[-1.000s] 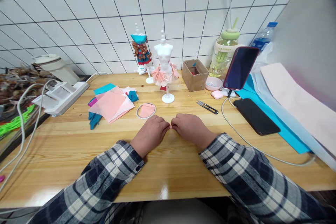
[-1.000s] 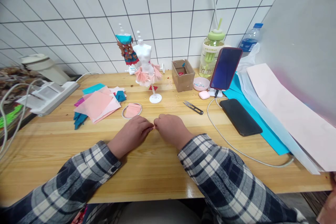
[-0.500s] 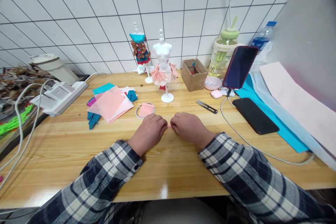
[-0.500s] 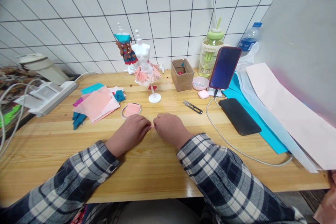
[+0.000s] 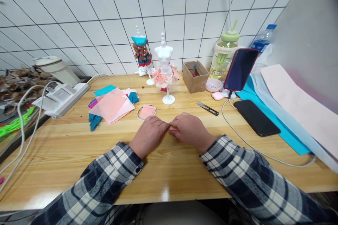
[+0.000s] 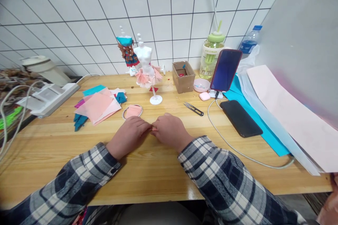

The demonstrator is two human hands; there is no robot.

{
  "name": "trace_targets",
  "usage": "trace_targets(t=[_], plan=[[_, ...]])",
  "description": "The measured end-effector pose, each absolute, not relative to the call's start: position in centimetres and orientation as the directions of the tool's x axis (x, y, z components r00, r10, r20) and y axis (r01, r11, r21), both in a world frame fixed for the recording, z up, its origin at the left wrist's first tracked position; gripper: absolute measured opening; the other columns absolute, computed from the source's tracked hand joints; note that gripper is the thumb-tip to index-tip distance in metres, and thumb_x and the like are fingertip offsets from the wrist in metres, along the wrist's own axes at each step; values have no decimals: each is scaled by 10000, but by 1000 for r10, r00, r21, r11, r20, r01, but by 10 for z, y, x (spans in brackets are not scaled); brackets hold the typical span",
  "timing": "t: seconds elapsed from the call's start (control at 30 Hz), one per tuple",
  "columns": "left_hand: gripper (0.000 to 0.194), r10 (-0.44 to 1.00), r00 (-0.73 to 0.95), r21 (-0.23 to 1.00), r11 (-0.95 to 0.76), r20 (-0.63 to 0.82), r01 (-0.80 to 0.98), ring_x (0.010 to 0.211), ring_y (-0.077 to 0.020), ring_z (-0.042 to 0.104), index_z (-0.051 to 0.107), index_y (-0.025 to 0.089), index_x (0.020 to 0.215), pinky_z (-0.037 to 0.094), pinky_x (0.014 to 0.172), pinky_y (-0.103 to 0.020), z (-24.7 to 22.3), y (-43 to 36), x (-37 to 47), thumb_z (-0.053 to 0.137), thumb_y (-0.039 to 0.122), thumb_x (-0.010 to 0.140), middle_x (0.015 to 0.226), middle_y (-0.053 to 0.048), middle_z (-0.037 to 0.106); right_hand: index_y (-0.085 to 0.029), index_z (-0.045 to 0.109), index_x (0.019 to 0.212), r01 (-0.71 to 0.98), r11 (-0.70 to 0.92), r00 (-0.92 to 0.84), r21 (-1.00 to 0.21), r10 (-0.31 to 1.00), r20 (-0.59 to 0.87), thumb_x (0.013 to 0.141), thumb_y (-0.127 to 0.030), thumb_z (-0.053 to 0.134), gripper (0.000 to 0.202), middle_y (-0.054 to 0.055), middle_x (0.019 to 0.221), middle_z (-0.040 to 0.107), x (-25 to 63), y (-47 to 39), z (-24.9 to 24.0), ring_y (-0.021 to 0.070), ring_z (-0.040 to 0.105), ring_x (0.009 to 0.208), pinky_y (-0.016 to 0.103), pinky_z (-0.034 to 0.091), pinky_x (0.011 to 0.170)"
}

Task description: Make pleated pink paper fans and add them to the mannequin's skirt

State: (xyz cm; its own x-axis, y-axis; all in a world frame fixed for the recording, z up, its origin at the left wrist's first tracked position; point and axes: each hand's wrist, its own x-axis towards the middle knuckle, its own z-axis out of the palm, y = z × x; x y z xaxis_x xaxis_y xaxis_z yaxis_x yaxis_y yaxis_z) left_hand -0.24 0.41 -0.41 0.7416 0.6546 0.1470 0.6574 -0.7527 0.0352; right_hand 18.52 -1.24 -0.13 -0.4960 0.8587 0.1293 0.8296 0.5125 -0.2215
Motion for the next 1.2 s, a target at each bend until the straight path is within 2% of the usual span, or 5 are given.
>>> trace_targets(t=[0.2, 0.37, 0.43, 0.6, 1.2], plan=[[213, 716, 675, 194, -699, 180, 689, 850, -225, 623, 684, 165, 903, 460, 849, -411, -3, 4, -1, 490, 248, 923, 838, -82, 700, -237, 749, 859, 863, 426, -405, -272, 905, 131, 904, -354, 527, 254, 42, 826, 726, 184, -12, -2, 198, 604, 815, 297, 387, 678], [430, 957, 277, 896, -199, 90, 398, 1115, -258, 603, 643, 172, 1165, 478, 955, -417, -8, 5, 1, 665, 390, 794, 1218, -112, 659, -228, 759, 857, 685, 299, -162, -664, 951, 262, 865, -358, 595, 209, 18, 848, 747, 183, -8, -2, 151, 642, 785, 252, 430, 689], [426, 960, 274, 992, 21, -54, 122, 1104, -255, 620, 669, 152, 1135, 468, 980, -415, -11, 3, 5, 684, 385, 779, 1174, -117, 686, -215, 765, 827, 556, 258, -78, -790, 963, 259, 828, -369, 642, 198, 23, 790, 747, 179, -8, -3, 144, 637, 705, 242, 438, 635], [368, 965, 255, 987, 102, -67, -127, 1086, -248, 629, 720, 150, 1059, 444, 1007, -405, -15, -3, 12, 729, 347, 749, 1131, -110, 707, -215, 775, 819, 399, 218, -2, -891, 972, 237, 790, -326, 674, 153, 24, 726, 741, 170, -10, -6, 142, 608, 618, 241, 431, 564], [292, 995, 95, 999, -13, 8, 53, 984, -233, 656, 746, 160, 880, 475, 932, -366, -12, 0, 4, 731, 414, 734, 1013, -83, 744, -205, 759, 767, 346, 165, -91, -924, 986, 141, 786, -387, 667, 205, 11, 659, 713, 169, -14, -9, 128, 593, 580, 228, 434, 556]])
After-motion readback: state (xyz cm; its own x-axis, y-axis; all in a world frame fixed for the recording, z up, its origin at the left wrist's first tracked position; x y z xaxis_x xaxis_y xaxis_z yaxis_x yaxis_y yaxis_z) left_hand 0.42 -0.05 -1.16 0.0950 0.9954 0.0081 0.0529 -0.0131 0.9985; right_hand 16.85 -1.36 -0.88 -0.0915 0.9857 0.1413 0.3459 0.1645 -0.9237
